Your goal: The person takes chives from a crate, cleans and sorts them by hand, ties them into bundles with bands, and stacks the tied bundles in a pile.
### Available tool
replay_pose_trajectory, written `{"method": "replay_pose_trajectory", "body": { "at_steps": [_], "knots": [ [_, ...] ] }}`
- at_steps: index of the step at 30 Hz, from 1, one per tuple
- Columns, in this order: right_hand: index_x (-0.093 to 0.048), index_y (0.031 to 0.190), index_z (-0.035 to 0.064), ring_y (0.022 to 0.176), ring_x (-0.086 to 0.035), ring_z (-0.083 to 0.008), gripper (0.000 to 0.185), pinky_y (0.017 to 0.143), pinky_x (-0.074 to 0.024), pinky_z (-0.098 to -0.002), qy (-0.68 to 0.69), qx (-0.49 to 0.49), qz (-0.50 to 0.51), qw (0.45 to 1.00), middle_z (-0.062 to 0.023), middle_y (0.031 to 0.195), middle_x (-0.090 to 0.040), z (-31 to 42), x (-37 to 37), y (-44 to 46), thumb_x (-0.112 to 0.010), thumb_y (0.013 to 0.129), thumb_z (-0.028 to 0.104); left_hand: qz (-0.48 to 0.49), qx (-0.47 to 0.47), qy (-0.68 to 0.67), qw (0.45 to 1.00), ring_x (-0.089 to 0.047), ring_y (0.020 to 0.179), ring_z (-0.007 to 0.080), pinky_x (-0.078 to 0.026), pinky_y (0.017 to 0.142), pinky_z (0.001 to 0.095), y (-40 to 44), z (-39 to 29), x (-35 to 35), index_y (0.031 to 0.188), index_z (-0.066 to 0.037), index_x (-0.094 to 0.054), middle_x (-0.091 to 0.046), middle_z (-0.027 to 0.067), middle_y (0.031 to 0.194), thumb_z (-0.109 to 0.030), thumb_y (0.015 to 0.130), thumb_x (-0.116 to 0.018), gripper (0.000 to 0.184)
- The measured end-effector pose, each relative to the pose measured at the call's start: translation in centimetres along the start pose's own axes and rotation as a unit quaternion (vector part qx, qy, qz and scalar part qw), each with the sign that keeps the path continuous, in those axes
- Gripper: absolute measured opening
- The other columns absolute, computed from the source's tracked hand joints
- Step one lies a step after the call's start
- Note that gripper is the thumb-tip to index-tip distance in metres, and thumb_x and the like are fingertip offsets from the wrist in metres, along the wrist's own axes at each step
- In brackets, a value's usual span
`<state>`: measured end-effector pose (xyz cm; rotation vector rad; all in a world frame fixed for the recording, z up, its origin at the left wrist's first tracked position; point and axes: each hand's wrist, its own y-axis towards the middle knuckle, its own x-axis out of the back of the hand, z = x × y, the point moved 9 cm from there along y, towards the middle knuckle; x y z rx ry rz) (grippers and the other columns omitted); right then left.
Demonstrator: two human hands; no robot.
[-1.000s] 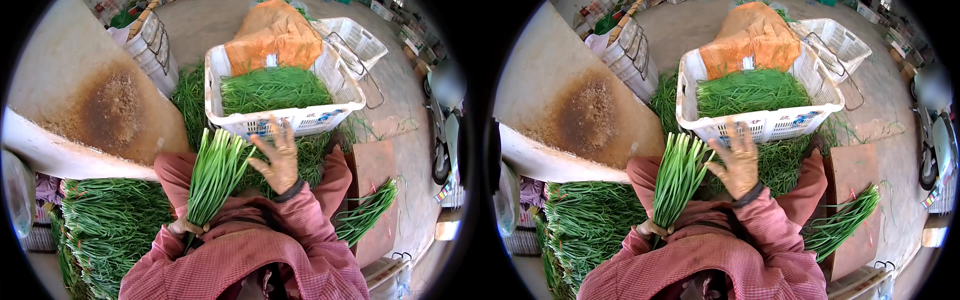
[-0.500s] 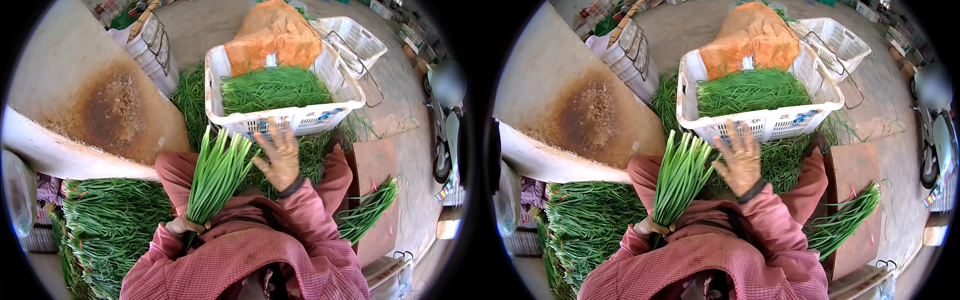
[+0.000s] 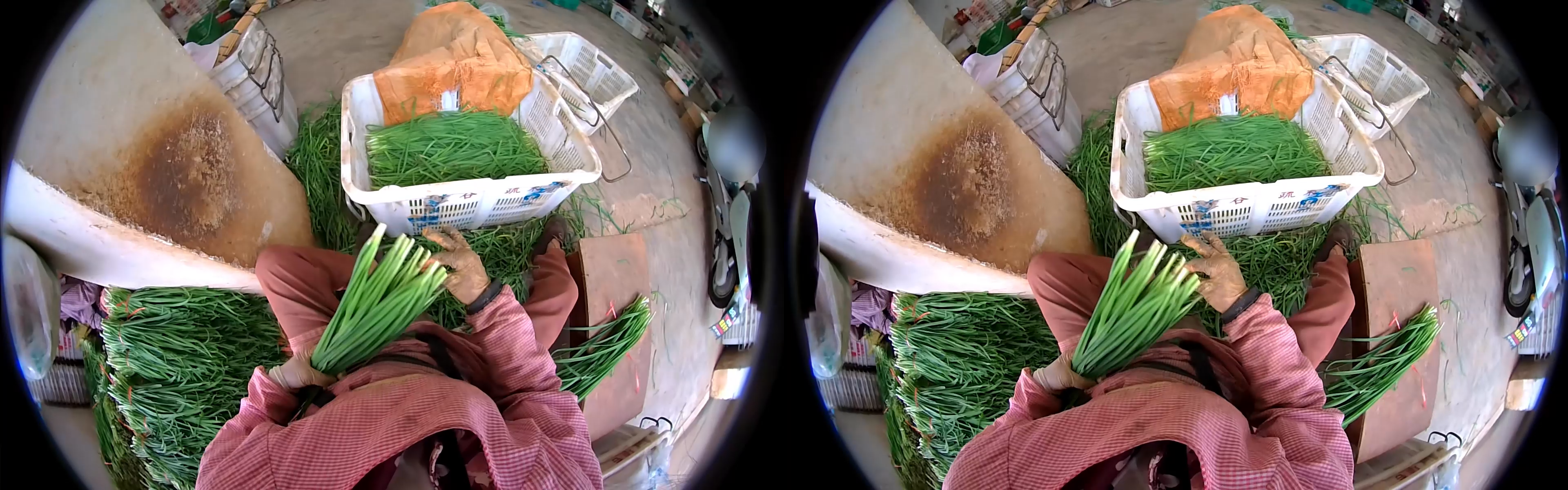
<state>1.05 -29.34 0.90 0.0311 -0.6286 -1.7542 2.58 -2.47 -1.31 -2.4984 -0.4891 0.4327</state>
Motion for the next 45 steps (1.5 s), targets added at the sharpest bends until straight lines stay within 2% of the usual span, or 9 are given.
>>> {"method": "replay_pose_trajectory", "body": {
  "at_steps": [5, 8, 13, 19, 28, 34, 39, 42, 45],
  "knots": [
    [-0.049, 0.099, 0.0013, 0.072, -0.054, -0.0140, 0.030, 0.065, -0.0499, -0.0261, 0.416, -0.207, -0.382, 0.799, -0.0081, 0.094, -0.055, -3.7, 6.4, -3.2, -0.062, 0.073, 0.007, -0.016, -0.009, 0.037, 0.999, -0.055, 0.078, 0.0101, -0.046, 0.069, 0.0232, -0.6, -0.5, 0.3, 0.106, -0.004, -0.055, -0.061, 0.0037, 0.086, 0.008, 0.064, -0.064, 0.044],
    [-0.045, 0.113, -0.0001, 0.100, -0.051, -0.0277, 0.047, 0.085, -0.0435, -0.0356, -0.388, -0.091, -0.175, 0.900, -0.0172, 0.115, -0.049, 1.9, 10.2, -0.4, -0.062, 0.076, 0.023, -0.018, -0.018, 0.075, 0.997, -0.054, 0.081, 0.0092, -0.045, 0.073, 0.0230, -0.8, -0.8, 0.2, 0.106, -0.004, -0.056, -0.061, 0.0028, 0.090, 0.007, 0.065, -0.063, 0.042],
    [-0.055, 0.108, 0.0032, 0.104, -0.050, -0.0274, 0.048, 0.090, -0.0382, -0.0339, -0.069, -0.251, 0.319, 0.911, -0.0164, 0.109, -0.055, 0.8, -2.7, 1.0, -0.061, 0.076, 0.038, -0.041, -0.052, 0.157, 0.985, -0.052, 0.079, 0.0048, -0.044, 0.071, 0.0211, -0.2, -2.5, -0.6, 0.101, -0.004, -0.059, -0.062, -0.0003, 0.089, 0.005, 0.065, -0.063, 0.037],
    [-0.064, 0.072, 0.0068, 0.068, -0.057, -0.0154, 0.020, 0.075, -0.0461, -0.0307, 0.250, -0.261, -0.153, 0.920, -0.0044, 0.071, -0.064, -2.3, 4.8, 1.3, -0.051, 0.084, 0.016, -0.037, 0.010, 0.129, 0.991, -0.052, 0.085, 0.0062, -0.043, 0.076, 0.0214, -0.8, -0.7, -0.1, 0.106, -0.004, -0.056, -0.060, 0.0003, 0.096, 0.007, 0.068, -0.060, 0.041],
    [-0.057, 0.105, 0.0092, 0.086, -0.057, -0.0220, 0.033, 0.077, -0.0464, -0.0321, -0.091, -0.144, 0.352, 0.921, -0.0083, 0.098, -0.059, 0.8, -4.3, 0.8, -0.064, 0.074, 0.019, -0.060, -0.034, 0.141, 0.988, -0.054, 0.076, 0.0057, -0.045, 0.068, 0.0204, 0.1, -2.2, -0.9, 0.100, -0.002, -0.059, -0.062, 0.0014, 0.085, 0.009, 0.062, -0.060, 0.040],
    [-0.056, 0.074, 0.0046, 0.065, -0.055, -0.0218, 0.006, 0.058, -0.0469, -0.0332, -0.395, 0.018, -0.065, 0.916, -0.0092, 0.070, -0.056, 4.5, 5.5, 3.2, -0.052, 0.075, 0.008, -0.065, -0.041, 0.113, 0.991, -0.055, 0.075, 0.0073, -0.045, 0.068, 0.0208, -0.1, -2.4, -1.1, 0.099, -0.002, -0.059, -0.062, 0.0026, 0.084, 0.010, 0.062, -0.061, 0.039],
    [-0.055, 0.094, 0.0039, 0.086, -0.055, -0.0278, 0.023, 0.071, -0.0461, -0.0384, -0.548, -0.393, -0.128, 0.728, -0.0124, 0.090, -0.057, -2.0, 15.1, -4.5, -0.057, 0.075, 0.015, -0.042, -0.021, 0.095, 0.994, -0.055, 0.076, 0.0075, -0.045, 0.069, 0.0210, -0.1, -1.6, -0.5, 0.100, -0.002, -0.058, -0.062, 0.0028, 0.085, 0.010, 0.062, -0.060, 0.039],
    [-0.054, 0.097, 0.0079, 0.096, -0.051, -0.0225, 0.034, 0.078, -0.0476, -0.0378, 0.176, -0.241, -0.377, 0.877, -0.0092, 0.097, -0.056, -4.1, 11.1, -5.9, -0.068, 0.067, 0.014, -0.032, -0.007, 0.077, 0.997, -0.055, 0.076, 0.0076, -0.045, 0.069, 0.0211, -0.1, -1.1, -0.3, 0.100, -0.002, -0.058, -0.062, 0.0030, 0.085, 0.010, 0.062, -0.060, 0.040],
    [-0.059, 0.086, 0.0090, 0.110, -0.041, -0.0230, 0.025, 0.092, -0.0373, -0.0381, -0.097, -0.077, -0.181, 0.976, -0.0118, 0.107, -0.054, 2.6, 5.6, -1.2, -0.069, 0.064, 0.014, -0.018, 0.002, 0.065, 0.998, -0.055, 0.077, 0.0078, -0.045, 0.069, 0.0212, 0.3, -0.9, -0.6, 0.101, -0.002, -0.058, -0.062, 0.0031, 0.086, 0.010, 0.063, -0.060, 0.040]
  ]
}}
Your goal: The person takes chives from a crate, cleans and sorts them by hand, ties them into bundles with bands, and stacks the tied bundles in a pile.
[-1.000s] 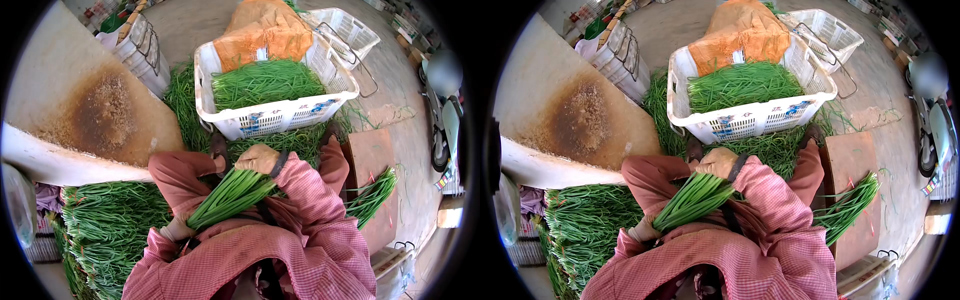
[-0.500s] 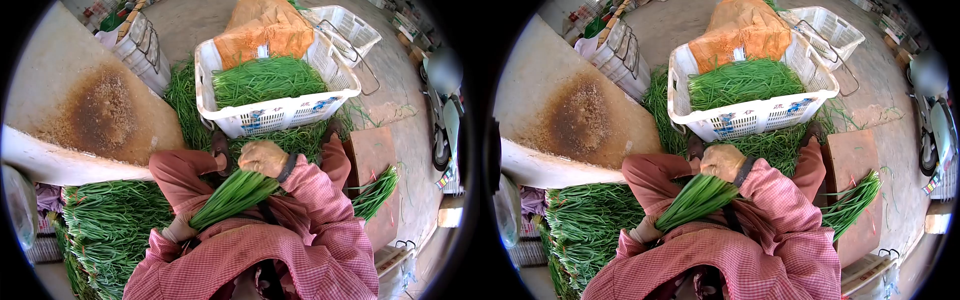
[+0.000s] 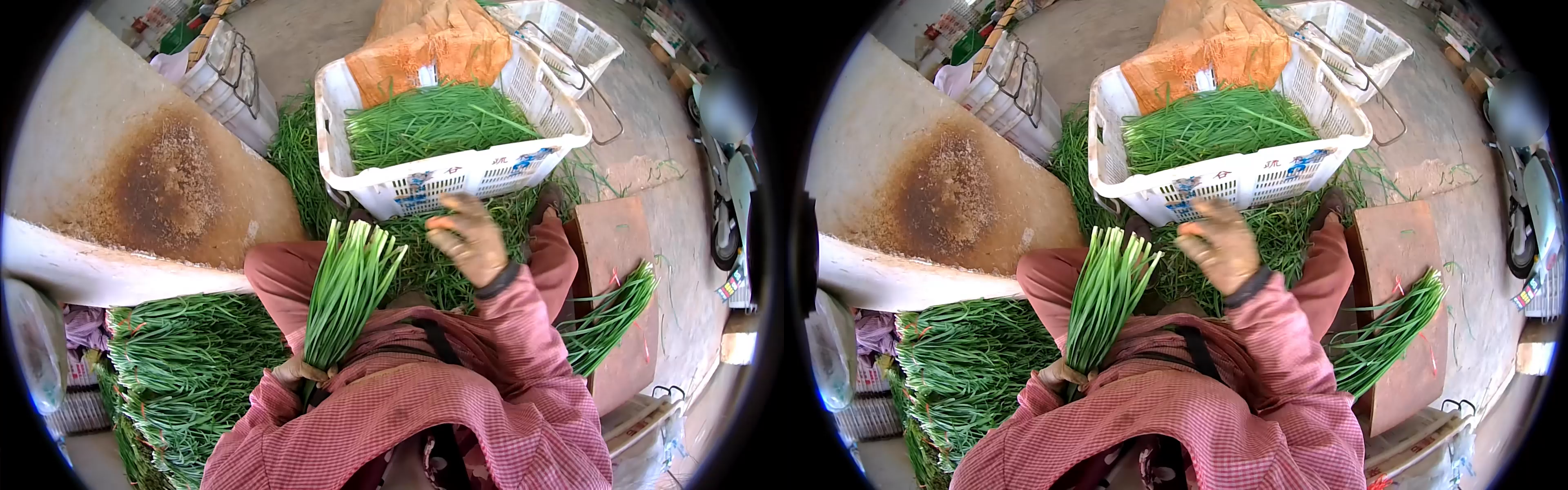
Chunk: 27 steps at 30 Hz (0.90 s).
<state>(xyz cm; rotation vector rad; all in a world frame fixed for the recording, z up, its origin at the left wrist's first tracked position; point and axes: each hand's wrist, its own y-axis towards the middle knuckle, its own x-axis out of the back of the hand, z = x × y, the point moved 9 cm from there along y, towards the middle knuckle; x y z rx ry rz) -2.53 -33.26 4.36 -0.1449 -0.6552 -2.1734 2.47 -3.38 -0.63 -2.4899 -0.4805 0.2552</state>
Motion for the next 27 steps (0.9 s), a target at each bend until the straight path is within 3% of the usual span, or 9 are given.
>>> {"method": "replay_pose_trajectory", "body": {
  "at_steps": [1, 5, 9, 13, 18, 20, 23, 24, 27],
  "knots": [
    [-0.060, 0.082, 0.0089, 0.115, -0.037, -0.0244, 0.023, 0.098, -0.0313, -0.0392, -0.120, 0.099, 0.061, 0.986, -0.0135, 0.110, -0.053, 2.8, -2.5, 0.1, -0.070, 0.063, 0.017, 0.004, 0.001, 0.000, 1.000, -0.055, 0.077, 0.0078, -0.045, 0.069, 0.0212, 0.1, 0.0, -0.1, 0.101, -0.002, -0.058, -0.062, 0.0032, 0.086, 0.010, 0.063, -0.060, 0.040],
    [-0.063, 0.081, 0.0171, 0.121, -0.030, -0.0318, 0.026, 0.098, -0.0229, -0.0469, -0.235, -0.007, 0.316, 0.919, -0.0124, 0.126, -0.041, 2.6, -9.5, -1.7, -0.068, 0.064, 0.035, 0.018, 0.017, -0.019, 1.000, -0.055, 0.077, 0.0079, -0.045, 0.070, 0.0213, -0.2, 0.7, -0.1, 0.102, -0.002, -0.057, -0.062, 0.0034, 0.086, 0.010, 0.063, -0.060, 0.041],
    [-0.061, 0.076, 0.0166, 0.124, -0.024, -0.0321, 0.012, 0.096, -0.0263, -0.0479, -0.229, 0.023, 0.295, 0.927, -0.0092, 0.131, -0.036, 1.8, -9.9, -2.1, -0.063, 0.069, 0.026, 0.036, 0.037, -0.055, 0.997, -0.055, 0.078, 0.0081, -0.045, 0.071, 0.0215, -0.9, 1.7, 0.3, 0.103, -0.002, -0.057, -0.062, 0.0036, 0.087, 0.010, 0.063, -0.060, 0.041],
    [-0.058, 0.072, 0.0138, 0.123, -0.027, -0.0291, 0.011, 0.097, -0.0269, -0.0416, -0.448, 0.104, 0.223, 0.860, -0.0051, 0.131, -0.037, 1.5, -7.6, -1.2, -0.062, 0.070, 0.023, 0.051, 0.047, -0.076, 0.995, -0.055, 0.078, 0.0082, -0.045, 0.071, 0.0216, -1.0, 2.4, 0.6, 0.104, -0.002, -0.056, -0.062, 0.0038, 0.087, 0.010, 0.064, -0.060, 0.042],
    [-0.063, 0.090, 0.0140, 0.123, -0.031, -0.0170, 0.028, 0.105, -0.0103, -0.0391, -0.127, 0.068, 0.229, 0.963, -0.0081, 0.129, -0.040, 0.9, -7.1, -1.5, -0.064, 0.068, 0.031, 0.066, 0.046, -0.086, 0.993, -0.055, 0.079, 0.0084, -0.044, 0.072, 0.0218, -0.4, 2.3, 0.7, 0.105, -0.002, -0.056, -0.062, 0.0040, 0.088, 0.011, 0.064, -0.060, 0.043],
    [-0.053, 0.108, 0.0145, 0.122, -0.031, -0.0199, 0.038, 0.107, -0.0064, -0.0386, 0.158, -0.092, 0.255, 0.950, -0.0066, 0.127, -0.042, -3.5, -11.6, -3.1, -0.061, 0.071, 0.024, 0.065, 0.046, -0.086, 0.993, -0.055, 0.079, 0.0085, -0.044, 0.072, 0.0218, -0.4, 2.2, 0.7, 0.105, -0.002, -0.056, -0.062, 0.0041, 0.088, 0.011, 0.064, -0.060, 0.043],
    [-0.044, 0.117, 0.0192, 0.122, -0.023, -0.0291, 0.050, 0.095, -0.0312, -0.0435, 0.358, -0.094, 0.233, 0.899, -0.0089, 0.128, -0.037, -6.1, -14.3, -4.8, -0.057, 0.069, 0.021, 0.059, 0.048, -0.086, 0.993, -0.055, 0.080, 0.0086, -0.044, 0.073, 0.0219, -0.8, 2.4, 1.2, 0.106, -0.002, -0.055, -0.062, 0.0043, 0.088, 0.011, 0.065, -0.060, 0.043],
    [-0.047, 0.112, 0.0156, 0.114, -0.033, -0.0287, 0.046, 0.087, -0.0379, -0.0414, 0.422, -0.198, 0.152, 0.872, -0.0103, 0.124, -0.041, -6.0, -12.6, -4.1, -0.057, 0.068, 0.015, 0.055, 0.049, -0.085, 0.994, -0.055, 0.080, 0.0086, -0.044, 0.073, 0.0220, -1.0, 2.5, 1.5, 0.106, -0.002, -0.055, -0.062, 0.0043, 0.088, 0.011, 0.065, -0.060, 0.044],
    [-0.049, 0.106, 0.0076, 0.091, -0.051, -0.0268, 0.038, 0.073, -0.0474, -0.0372, -0.057, -0.073, 0.052, 0.994, -0.0124, 0.106, -0.050, -7.2, -3.3, -1.4, -0.059, 0.069, 0.007, 0.031, 0.052, -0.071, 0.996, -0.055, 0.080, 0.0087, -0.044, 0.073, 0.0221, -1.7, 2.5, 2.6, 0.106, -0.003, -0.055, -0.062, 0.0045, 0.089, 0.011, 0.065, -0.060, 0.044]
  ]
}}
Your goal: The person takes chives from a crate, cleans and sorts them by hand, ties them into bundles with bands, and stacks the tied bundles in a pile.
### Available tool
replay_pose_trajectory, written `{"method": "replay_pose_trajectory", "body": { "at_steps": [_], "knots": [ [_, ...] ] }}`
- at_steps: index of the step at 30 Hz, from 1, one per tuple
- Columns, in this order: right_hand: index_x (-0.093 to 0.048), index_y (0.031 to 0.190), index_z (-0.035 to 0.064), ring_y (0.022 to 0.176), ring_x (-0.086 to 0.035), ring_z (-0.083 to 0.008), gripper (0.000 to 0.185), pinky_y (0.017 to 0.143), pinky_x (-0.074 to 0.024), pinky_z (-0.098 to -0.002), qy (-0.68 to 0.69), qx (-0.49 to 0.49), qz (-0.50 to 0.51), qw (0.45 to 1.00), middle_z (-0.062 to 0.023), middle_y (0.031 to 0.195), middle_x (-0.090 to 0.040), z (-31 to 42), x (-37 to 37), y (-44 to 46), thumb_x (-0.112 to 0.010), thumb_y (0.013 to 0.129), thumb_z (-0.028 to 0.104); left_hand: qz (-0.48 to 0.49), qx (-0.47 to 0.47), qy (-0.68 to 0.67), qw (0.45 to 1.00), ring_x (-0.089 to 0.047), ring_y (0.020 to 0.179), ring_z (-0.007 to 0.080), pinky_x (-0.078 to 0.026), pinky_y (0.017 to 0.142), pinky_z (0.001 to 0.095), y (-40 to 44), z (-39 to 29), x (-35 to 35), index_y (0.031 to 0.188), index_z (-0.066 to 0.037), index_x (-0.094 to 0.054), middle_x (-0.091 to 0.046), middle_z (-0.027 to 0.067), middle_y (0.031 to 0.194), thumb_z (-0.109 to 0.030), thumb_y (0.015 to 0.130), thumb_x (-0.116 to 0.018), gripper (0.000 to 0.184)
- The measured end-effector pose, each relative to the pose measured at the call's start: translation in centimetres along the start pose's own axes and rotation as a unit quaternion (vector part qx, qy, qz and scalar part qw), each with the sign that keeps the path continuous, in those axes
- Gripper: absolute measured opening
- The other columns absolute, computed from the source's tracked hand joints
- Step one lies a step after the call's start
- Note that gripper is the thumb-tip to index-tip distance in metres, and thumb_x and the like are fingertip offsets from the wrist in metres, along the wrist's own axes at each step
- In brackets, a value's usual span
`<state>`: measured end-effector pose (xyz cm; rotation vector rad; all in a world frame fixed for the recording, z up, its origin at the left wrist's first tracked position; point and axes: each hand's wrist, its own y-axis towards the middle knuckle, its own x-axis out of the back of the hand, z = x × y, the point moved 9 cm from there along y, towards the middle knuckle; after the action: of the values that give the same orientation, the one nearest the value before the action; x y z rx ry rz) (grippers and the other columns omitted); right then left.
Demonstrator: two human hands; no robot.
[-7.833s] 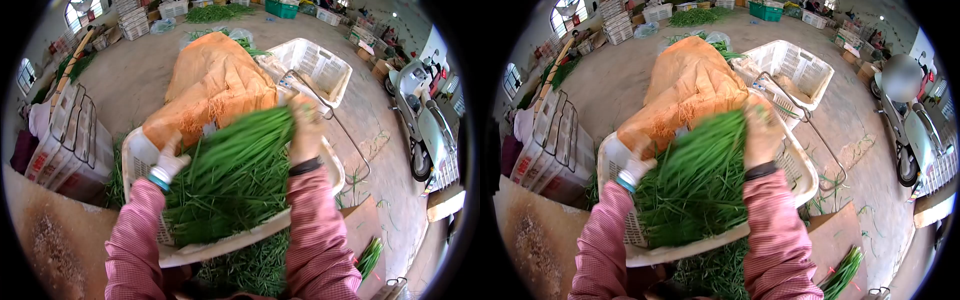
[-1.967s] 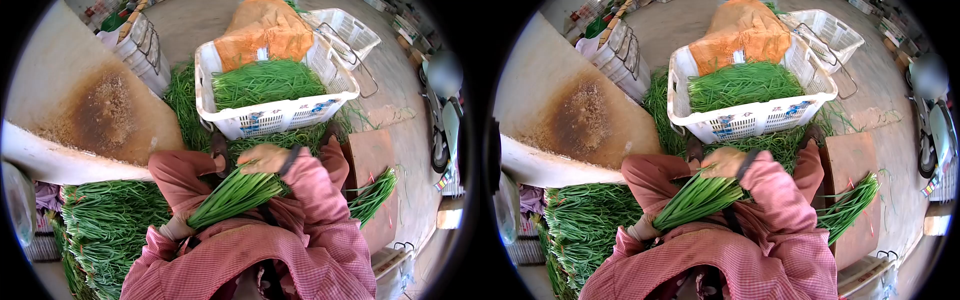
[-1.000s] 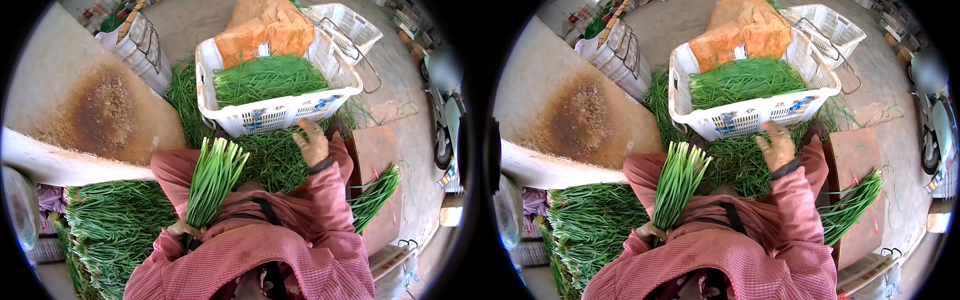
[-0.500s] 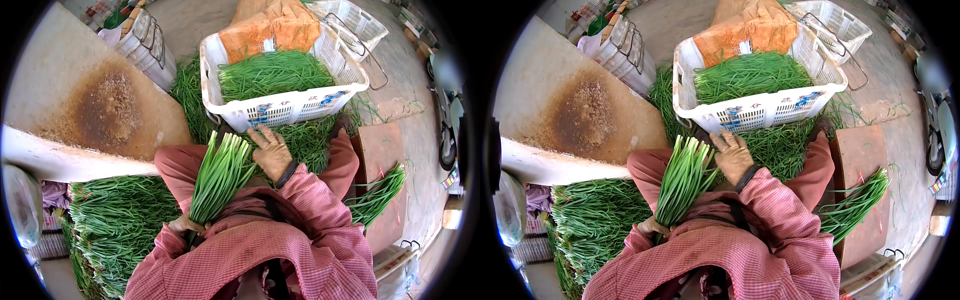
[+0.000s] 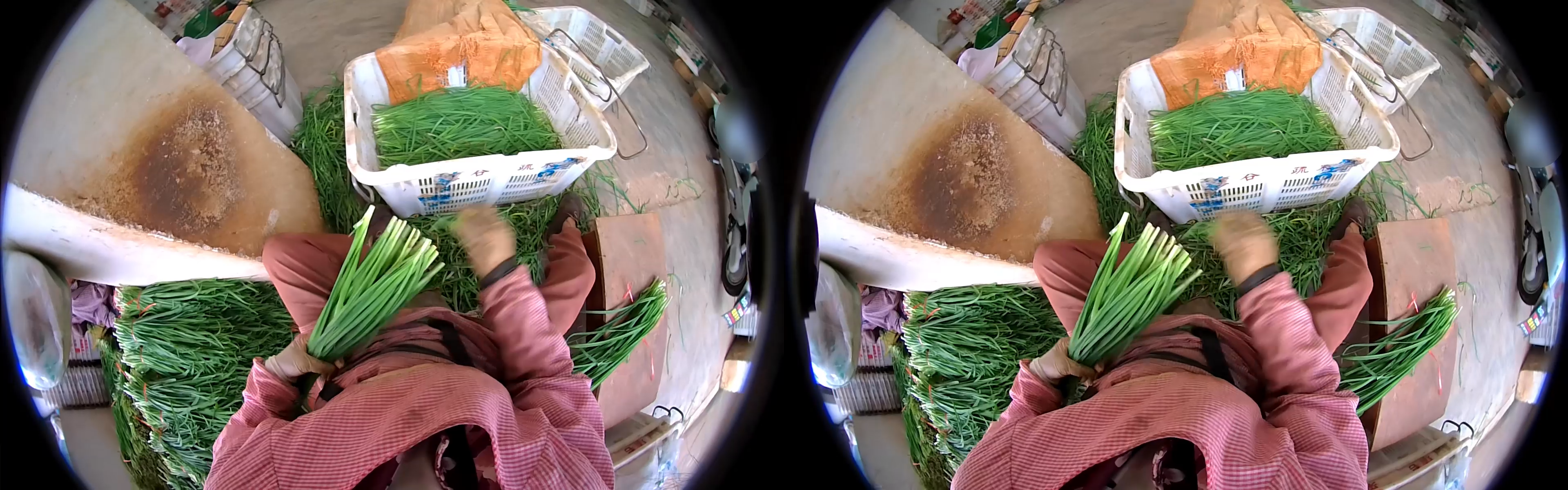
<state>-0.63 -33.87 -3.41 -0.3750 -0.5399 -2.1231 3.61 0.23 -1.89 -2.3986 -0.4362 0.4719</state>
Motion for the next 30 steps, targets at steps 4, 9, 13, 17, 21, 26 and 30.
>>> {"method": "replay_pose_trajectory", "body": {
  "at_steps": [4, 9, 13, 17, 21, 26, 30],
  "knots": [
    [-0.045, 0.112, 0.0052, 0.090, -0.050, -0.0266, 0.041, 0.074, -0.0469, -0.0380, -0.247, -0.080, -0.127, 0.957, -0.0132, 0.102, -0.049, -9.2, 4.4, -1.5, -0.060, 0.076, 0.018, -0.124, -0.072, 0.100, 0.985, -0.056, 0.072, 0.0091, -0.045, 0.068, 0.0220, -0.2, -2.0, 2.0, 0.098, -0.002, -0.058, -0.063, 0.0039, 0.081, 0.004, 0.064, -0.065, 0.035],
    [-0.029, 0.130, 0.0110, 0.122, -0.026, -0.0254, 0.078, 0.101, -0.0200, -0.0450, 0.647, -0.368, 0.128, 0.655, -0.0101, 0.134, -0.027, -2.8, -11.8, -5.9, -0.036, 0.075, 0.066, -0.409, -0.280, 0.479, 0.724, -0.059, 0.068, 0.0275, -0.048, 0.061, 0.0308, -0.5, -8.9, -2.1, 0.116, -0.007, -0.049, -0.059, 0.0159, 0.078, -0.004, 0.064, -0.062, 0.054],
    [-0.024, 0.132, 0.0099, 0.120, -0.033, -0.0249, 0.052, 0.102, -0.0244, -0.0380, 0.735, -0.099, 0.210, 0.637, -0.0103, 0.132, -0.032, 3.4, -12.3, -2.8, -0.031, 0.089, 0.039, -0.250, -0.083, 0.607, 0.750, -0.043, 0.109, 0.0277, -0.031, 0.092, 0.0410, 1.6, -6.3, -4.4, 0.134, -0.003, -0.013, -0.045, 0.0126, 0.116, -0.006, 0.063, -0.066, 0.089],
    [-0.033, 0.127, 0.0053, 0.116, -0.037, -0.0288, 0.053, 0.099, -0.0299, -0.0406, 0.787, -0.159, 0.193, 0.564, -0.0156, 0.127, -0.038, 3.6, -11.0, -2.7, -0.028, 0.089, 0.042, -0.093, -0.226, 0.208, 0.947, -0.025, 0.124, 0.0220, -0.020, 0.102, 0.0348, -1.4, -12.5, -3.6, 0.134, -0.002, -0.004, -0.027, 0.0173, 0.133, -0.024, 0.063, -0.075, 0.103],
    [-0.035, 0.126, 0.0027, 0.116, -0.038, -0.0306, 0.061, 0.100, -0.0282, -0.0412, 0.840, -0.171, 0.274, 0.435, -0.0192, 0.125, -0.040, 7.8, -12.1, -2.5, -0.024, 0.088, 0.049, 0.079, -0.251, 0.225, 0.938, -0.031, 0.120, 0.0214, -0.026, 0.098, 0.0339, 5.3, -11.6, -2.4, 0.133, -0.001, -0.014, -0.026, 0.0180, 0.133, -0.027, 0.066, -0.073, 0.093],
    [-0.030, 0.127, 0.0007, 0.113, -0.043, -0.0252, 0.054, 0.098, -0.0330, -0.0374, 0.726, -0.184, 0.325, 0.578, -0.0163, 0.124, -0.041, 8.4, -9.1, -3.6, -0.030, 0.089, 0.040, 0.236, -0.049, 0.000, 0.971, -0.050, 0.101, 0.0210, -0.036, 0.091, 0.0320, 10.0, -3.2, -6.8, 0.119, 0.000, -0.041, -0.055, 0.0123, 0.107, -0.024, 0.063, -0.074, 0.070],
    [-0.035, 0.124, 0.0016, 0.109, -0.045, -0.0248, 0.075, 0.092, -0.0347, -0.0395, 0.596, -0.296, 0.035, 0.746, -0.0169, 0.120, -0.047, -1.4, -2.0, -5.4, -0.029, 0.080, 0.062, 0.137, -0.051, -0.080, 0.986, -0.056, 0.087, 0.0175, -0.044, 0.078, 0.0281, 9.2, -3.9, -6.0, 0.116, 0.000, -0.045, -0.058, 0.0105, 0.097, -0.014, 0.065, -0.070, 0.058]
  ]
}}
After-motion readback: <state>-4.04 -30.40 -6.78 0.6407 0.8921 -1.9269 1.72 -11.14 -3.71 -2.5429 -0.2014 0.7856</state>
